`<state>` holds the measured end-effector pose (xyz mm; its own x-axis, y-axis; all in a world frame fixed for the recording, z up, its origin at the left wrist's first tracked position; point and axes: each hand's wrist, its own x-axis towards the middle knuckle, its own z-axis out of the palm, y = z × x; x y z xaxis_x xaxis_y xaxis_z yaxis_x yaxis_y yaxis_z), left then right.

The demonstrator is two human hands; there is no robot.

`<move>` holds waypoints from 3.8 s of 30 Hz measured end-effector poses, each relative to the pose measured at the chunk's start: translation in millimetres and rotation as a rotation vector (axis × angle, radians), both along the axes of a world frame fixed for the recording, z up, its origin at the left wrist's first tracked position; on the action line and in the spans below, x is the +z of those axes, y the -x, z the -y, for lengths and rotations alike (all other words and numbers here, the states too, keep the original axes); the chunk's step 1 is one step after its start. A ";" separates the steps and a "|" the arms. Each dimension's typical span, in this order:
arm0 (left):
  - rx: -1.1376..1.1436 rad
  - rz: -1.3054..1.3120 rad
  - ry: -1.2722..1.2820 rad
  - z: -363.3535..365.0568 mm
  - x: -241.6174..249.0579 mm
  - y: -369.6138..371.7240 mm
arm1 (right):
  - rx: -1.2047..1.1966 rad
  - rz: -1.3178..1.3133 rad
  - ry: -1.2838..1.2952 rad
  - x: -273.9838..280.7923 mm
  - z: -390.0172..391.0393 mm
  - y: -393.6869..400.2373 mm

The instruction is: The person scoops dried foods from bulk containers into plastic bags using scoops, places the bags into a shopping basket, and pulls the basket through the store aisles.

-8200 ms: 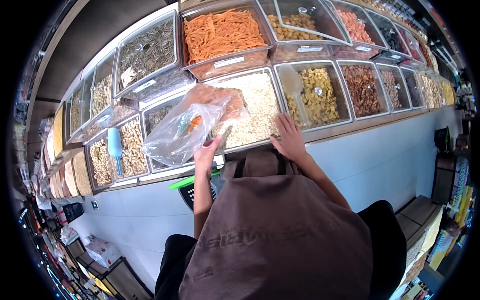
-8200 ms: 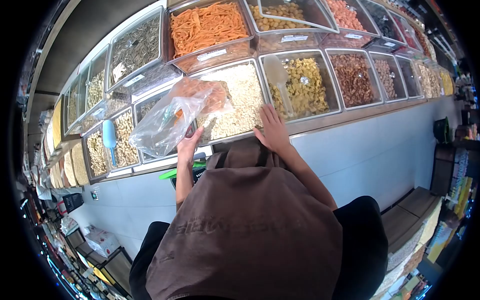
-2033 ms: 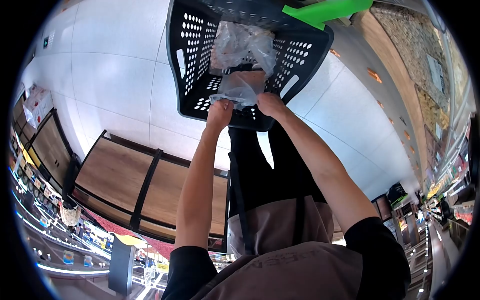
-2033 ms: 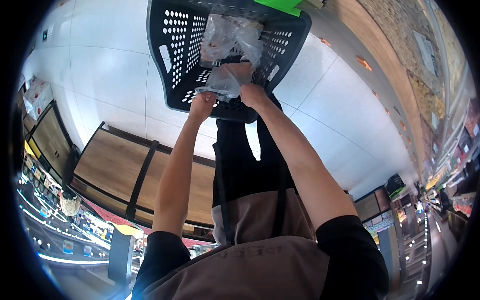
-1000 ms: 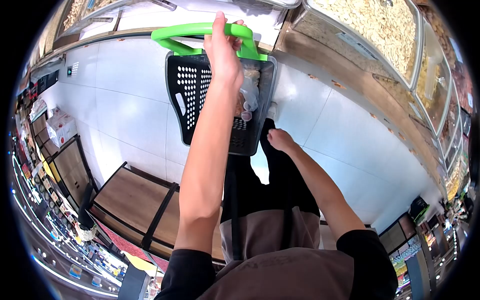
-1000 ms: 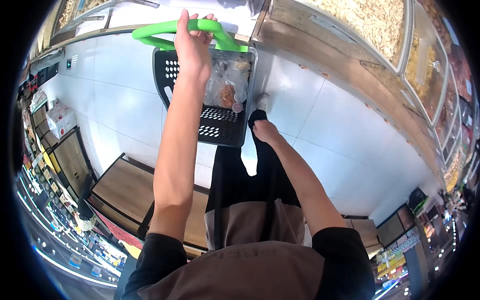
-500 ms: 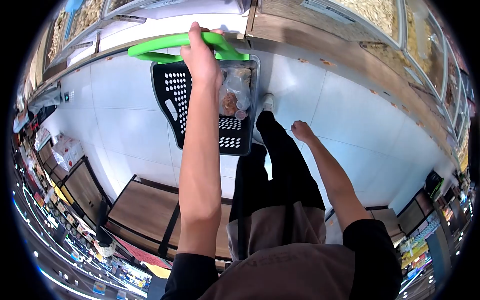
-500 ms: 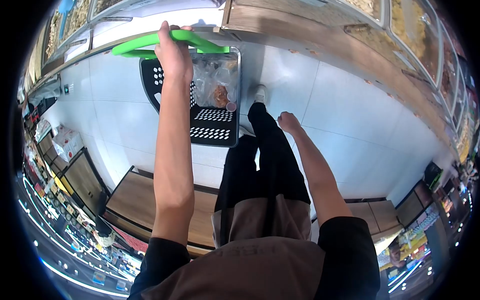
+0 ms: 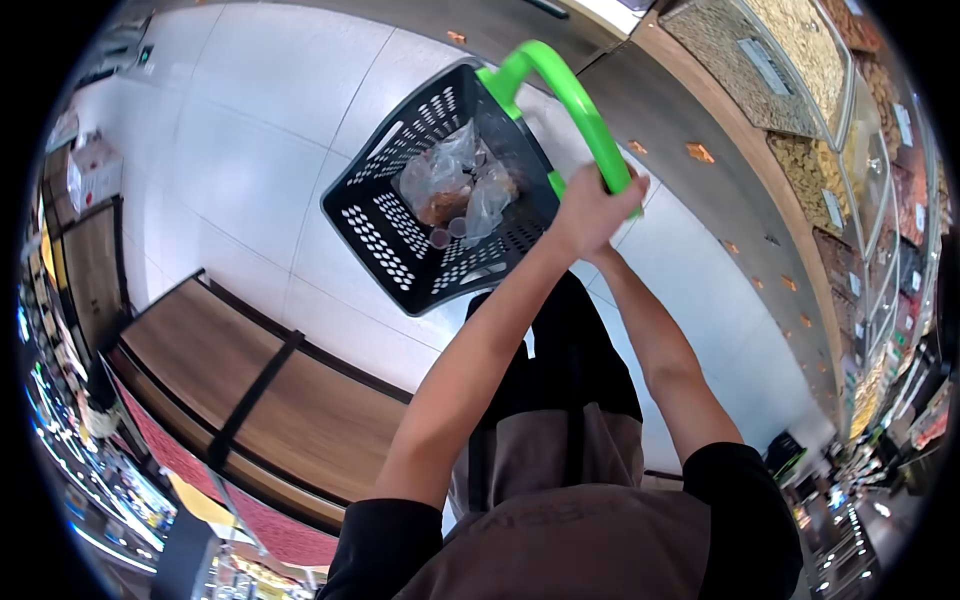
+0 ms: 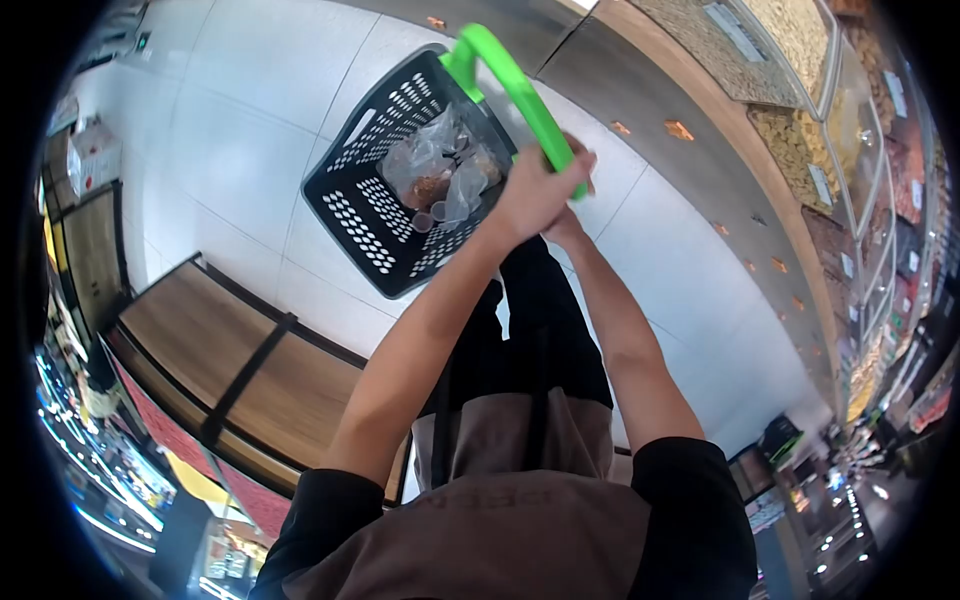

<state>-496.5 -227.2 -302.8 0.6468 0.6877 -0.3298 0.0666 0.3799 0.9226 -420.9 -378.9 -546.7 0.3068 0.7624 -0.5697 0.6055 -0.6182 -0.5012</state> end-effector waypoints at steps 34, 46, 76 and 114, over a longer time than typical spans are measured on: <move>0.109 -0.593 -0.481 228.2 39.3 313.0 | 0.740 0.534 -0.604 332.4 71.5 232.6; -0.147 -0.656 -0.632 247.4 31.9 332.6 | 1.129 0.480 -0.372 296.1 93.1 243.2; -0.326 -0.954 -0.660 146.3 42.9 357.2 | 1.067 0.131 -0.269 318.3 -5.8 256.8; -0.358 -0.859 -0.564 12.4 37.8 296.0 | 1.122 0.269 -0.206 313.5 -141.4 213.1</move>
<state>-792.4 -239.6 -265.0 0.5439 0.6993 -0.4637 0.7955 -0.2538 0.5503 -633.9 -237.6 -233.2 -0.5045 0.7527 -0.4231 0.8617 0.4074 -0.3027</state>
